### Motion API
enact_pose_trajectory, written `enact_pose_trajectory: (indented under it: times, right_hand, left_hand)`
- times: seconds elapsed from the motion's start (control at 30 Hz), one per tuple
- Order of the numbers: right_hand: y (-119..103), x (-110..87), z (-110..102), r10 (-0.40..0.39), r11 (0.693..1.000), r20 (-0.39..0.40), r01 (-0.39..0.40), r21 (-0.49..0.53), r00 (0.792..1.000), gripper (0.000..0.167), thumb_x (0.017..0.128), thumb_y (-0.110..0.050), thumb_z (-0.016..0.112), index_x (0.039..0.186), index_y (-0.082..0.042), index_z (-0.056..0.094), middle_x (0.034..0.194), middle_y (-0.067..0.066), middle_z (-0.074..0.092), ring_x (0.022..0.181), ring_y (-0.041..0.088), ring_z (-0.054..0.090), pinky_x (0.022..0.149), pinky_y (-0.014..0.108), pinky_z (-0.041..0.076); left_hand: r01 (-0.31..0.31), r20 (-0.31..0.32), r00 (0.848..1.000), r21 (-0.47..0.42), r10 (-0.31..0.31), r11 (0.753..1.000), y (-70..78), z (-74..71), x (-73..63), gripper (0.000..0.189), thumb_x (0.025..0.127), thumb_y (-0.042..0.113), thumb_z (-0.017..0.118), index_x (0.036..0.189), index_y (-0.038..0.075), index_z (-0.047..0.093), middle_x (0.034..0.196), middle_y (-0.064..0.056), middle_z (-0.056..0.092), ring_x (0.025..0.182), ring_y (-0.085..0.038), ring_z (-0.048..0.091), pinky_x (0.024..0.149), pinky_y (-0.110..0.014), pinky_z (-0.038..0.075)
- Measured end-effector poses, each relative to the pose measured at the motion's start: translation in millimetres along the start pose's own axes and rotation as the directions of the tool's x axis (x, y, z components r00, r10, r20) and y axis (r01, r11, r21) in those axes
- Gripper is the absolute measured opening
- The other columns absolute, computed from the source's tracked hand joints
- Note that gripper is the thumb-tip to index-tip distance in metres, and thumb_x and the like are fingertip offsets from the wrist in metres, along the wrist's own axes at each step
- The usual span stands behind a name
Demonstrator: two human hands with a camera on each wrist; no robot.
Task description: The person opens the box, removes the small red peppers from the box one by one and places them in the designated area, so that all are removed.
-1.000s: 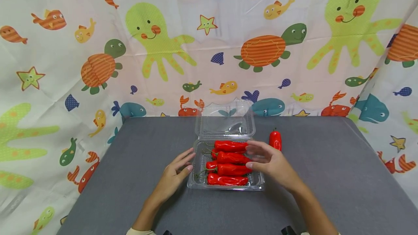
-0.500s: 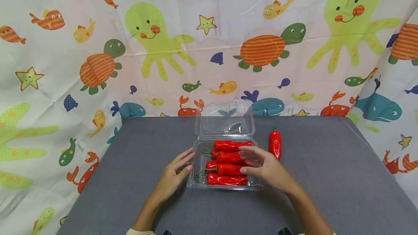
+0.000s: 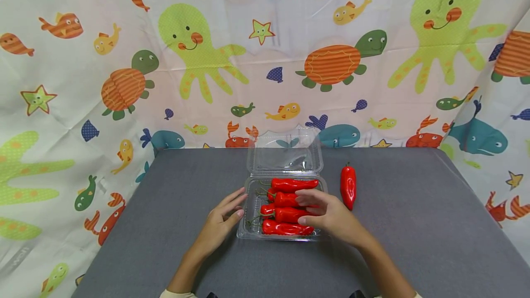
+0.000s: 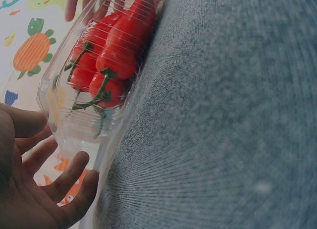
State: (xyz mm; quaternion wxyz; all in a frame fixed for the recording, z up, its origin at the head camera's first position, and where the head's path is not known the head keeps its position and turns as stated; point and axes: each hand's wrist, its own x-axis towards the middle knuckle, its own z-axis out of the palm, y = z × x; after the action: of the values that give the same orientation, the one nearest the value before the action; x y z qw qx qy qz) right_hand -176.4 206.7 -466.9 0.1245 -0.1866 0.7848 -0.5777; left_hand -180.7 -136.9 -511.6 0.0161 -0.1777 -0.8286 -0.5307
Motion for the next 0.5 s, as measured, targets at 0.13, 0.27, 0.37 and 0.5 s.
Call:
enact_pose_trajectory:
  times: [0.13, 0.27, 0.37, 0.5]
  right_hand:
    - [0.1, 1.4, 1.9, -0.008, 1.0, 0.007, 0.008, -0.022, 1.0, 0.061, 0.094, -0.02, 0.08, 0.15, -0.01, 0.056, 0.142, 0.014, 0.065, 0.131, 0.04, 0.061, 0.097, 0.025, 0.055]
    - [-1.8, 3.2, 4.9, 0.006, 1.0, 0.024, -0.005, -0.022, 1.0, 0.061, 0.094, -0.019, 0.08, 0.15, -0.011, 0.056, 0.142, 0.015, 0.064, 0.131, 0.041, 0.06, 0.096, 0.025, 0.055]
    - [-3.3, 4.5, 7.0, 0.012, 1.0, 0.037, -0.011, -0.029, 0.999, 0.061, 0.094, -0.018, 0.08, 0.15, -0.009, 0.056, 0.143, 0.016, 0.064, 0.132, 0.041, 0.06, 0.096, 0.024, 0.055]
    - [-5.0, 5.1, 8.3, 0.002, 0.998, 0.049, 0.001, -0.06, 0.999, 0.062, 0.093, -0.02, 0.08, 0.149, -0.008, 0.057, 0.143, 0.016, 0.065, 0.132, 0.041, 0.06, 0.097, 0.028, 0.056]
  left_hand:
    - [-0.023, -0.008, 1.0, 0.0, 0.023, 1.0, -0.3, 0.5, 0.2, 0.045, 0.105, 0.012, 0.066, 0.15, 0.007, 0.06, 0.165, 0.0, 0.048, 0.126, -0.028, 0.065, 0.097, -0.032, 0.054]
    - [-0.013, -0.004, 1.0, 0.001, 0.013, 1.0, -1.4, 0.2, 0.1, 0.046, 0.106, 0.013, 0.065, 0.151, 0.008, 0.06, 0.165, 0.002, 0.047, 0.127, -0.025, 0.065, 0.098, -0.031, 0.054]
    - [0.002, 0.003, 1.0, 0.002, -0.002, 1.0, -1.8, -0.7, -0.2, 0.046, 0.106, 0.014, 0.066, 0.151, 0.01, 0.06, 0.164, 0.006, 0.047, 0.127, -0.022, 0.065, 0.098, -0.03, 0.053]
    - [-0.003, 0.004, 1.0, -0.002, 0.003, 1.0, -1.7, -1.2, -0.6, 0.046, 0.105, 0.013, 0.066, 0.15, 0.01, 0.061, 0.164, 0.006, 0.048, 0.127, -0.023, 0.065, 0.096, -0.03, 0.053]
